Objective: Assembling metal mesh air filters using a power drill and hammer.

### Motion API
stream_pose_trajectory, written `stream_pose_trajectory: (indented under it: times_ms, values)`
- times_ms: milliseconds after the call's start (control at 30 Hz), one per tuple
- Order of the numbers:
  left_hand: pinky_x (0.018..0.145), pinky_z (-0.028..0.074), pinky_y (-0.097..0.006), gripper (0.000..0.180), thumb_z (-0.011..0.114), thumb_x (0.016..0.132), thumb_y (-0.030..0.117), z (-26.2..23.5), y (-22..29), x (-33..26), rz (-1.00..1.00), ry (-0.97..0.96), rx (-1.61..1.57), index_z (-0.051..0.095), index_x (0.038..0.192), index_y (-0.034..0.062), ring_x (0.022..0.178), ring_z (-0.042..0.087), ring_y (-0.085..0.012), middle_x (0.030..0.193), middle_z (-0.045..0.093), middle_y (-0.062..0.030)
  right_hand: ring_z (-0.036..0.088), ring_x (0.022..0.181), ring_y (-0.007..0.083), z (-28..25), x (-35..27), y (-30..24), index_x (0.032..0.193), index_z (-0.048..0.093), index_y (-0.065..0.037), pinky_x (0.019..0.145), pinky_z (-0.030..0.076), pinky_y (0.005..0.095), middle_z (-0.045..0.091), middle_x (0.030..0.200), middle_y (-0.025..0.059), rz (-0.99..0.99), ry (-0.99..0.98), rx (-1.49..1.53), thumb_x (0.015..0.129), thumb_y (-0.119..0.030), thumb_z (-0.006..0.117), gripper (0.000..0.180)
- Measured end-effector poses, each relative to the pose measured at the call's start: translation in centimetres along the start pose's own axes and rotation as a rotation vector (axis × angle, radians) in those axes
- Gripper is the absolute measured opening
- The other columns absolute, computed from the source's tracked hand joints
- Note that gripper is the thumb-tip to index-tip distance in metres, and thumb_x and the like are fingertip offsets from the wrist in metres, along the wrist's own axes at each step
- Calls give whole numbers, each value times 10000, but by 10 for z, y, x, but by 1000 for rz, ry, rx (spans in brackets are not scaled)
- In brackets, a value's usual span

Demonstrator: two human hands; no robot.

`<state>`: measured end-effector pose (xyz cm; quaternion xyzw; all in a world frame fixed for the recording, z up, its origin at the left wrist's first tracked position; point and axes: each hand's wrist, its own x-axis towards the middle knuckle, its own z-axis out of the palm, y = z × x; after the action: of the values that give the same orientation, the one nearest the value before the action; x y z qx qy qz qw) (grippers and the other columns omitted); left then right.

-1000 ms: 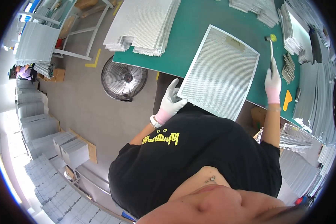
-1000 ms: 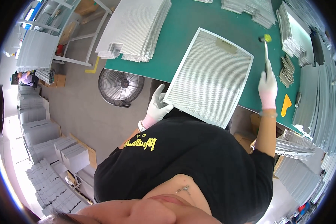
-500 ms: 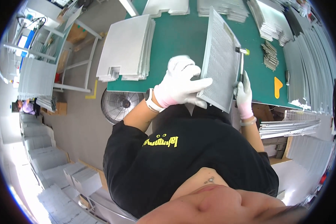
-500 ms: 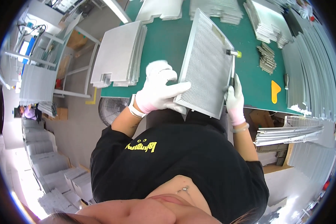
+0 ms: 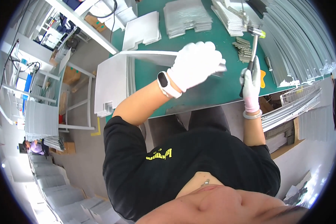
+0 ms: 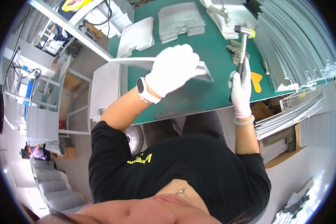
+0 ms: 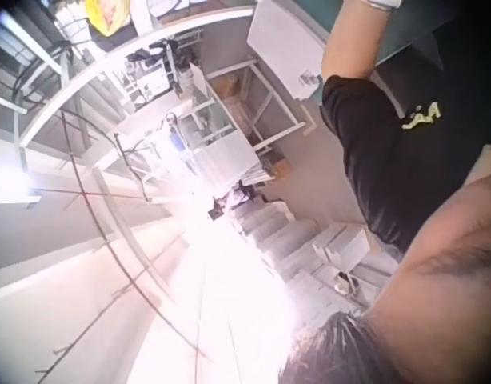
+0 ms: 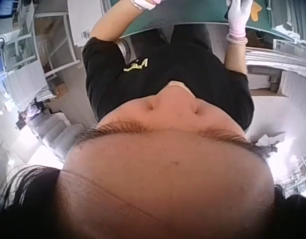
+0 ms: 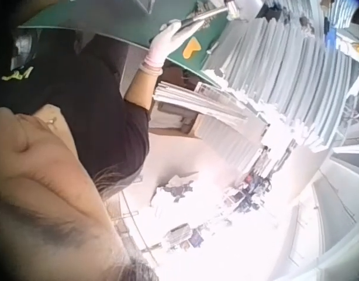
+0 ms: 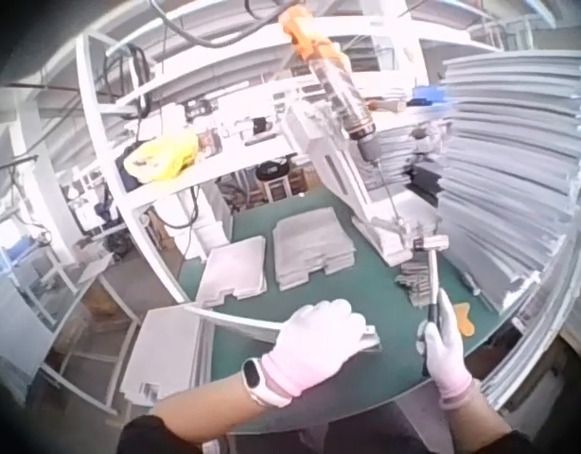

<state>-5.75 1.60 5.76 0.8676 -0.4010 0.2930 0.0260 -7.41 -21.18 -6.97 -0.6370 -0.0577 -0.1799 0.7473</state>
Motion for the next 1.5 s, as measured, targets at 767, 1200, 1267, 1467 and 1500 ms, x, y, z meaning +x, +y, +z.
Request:
stream_pose_trajectory:
  times_ms: [767, 1200, 1267, 1467, 1500]
  values:
    - [673, 551, -370, 211, 615, 948, 255, 41, -65, 23, 69, -65, -100, 701, 984, 66, 792, 689, -272, 891, 700, -89, 426, 645, 60, 75, -76, 11, 1618, 133, -110, 556, 406, 206, 493, 847, 2, 214, -152, 232, 983, 5, 425, 708]
    - [1095, 284, -589, 543, 824, 685, 368, 101, -22, 22, -351, 655, 59, 646, 1123, 99, 925, 556, -272, 880, 547, -67, 563, 715, 158, -44, 21, -129, 1523, 373, 24, 712, 502, 275, 606, 911, 121, -576, -380, -800, 1010, -159, 553, 573]
    - [1090, 294, -572, 572, 822, 683, 353, 102, -24, 22, -385, 682, 12, 630, 1143, 71, 916, 552, -271, 878, 548, -69, 556, 714, 154, -44, 34, -155, 1520, 360, 47, 718, 503, 271, 605, 907, 114, -630, -378, -688, 1016, -156, 549, 575]
    - [1073, 318, -540, 654, 822, 672, 321, 105, -21, 26, -389, 684, -67, 590, 1197, 7, 907, 539, -275, 898, 563, -87, 624, 743, 345, -38, 51, -144, 1518, 424, -117, 687, 519, 438, 578, 774, 167, -540, -637, -1395, 899, -47, 609, 650]
    - [1073, 320, -541, 653, 822, 673, 319, 104, -22, 26, -399, 669, -73, 591, 1200, 9, 915, 540, -278, 908, 571, -93, 654, 819, 348, -35, 58, -153, 1512, 434, -107, 743, 535, 411, 645, 899, 194, -505, -617, -1352, 913, -43, 601, 625]
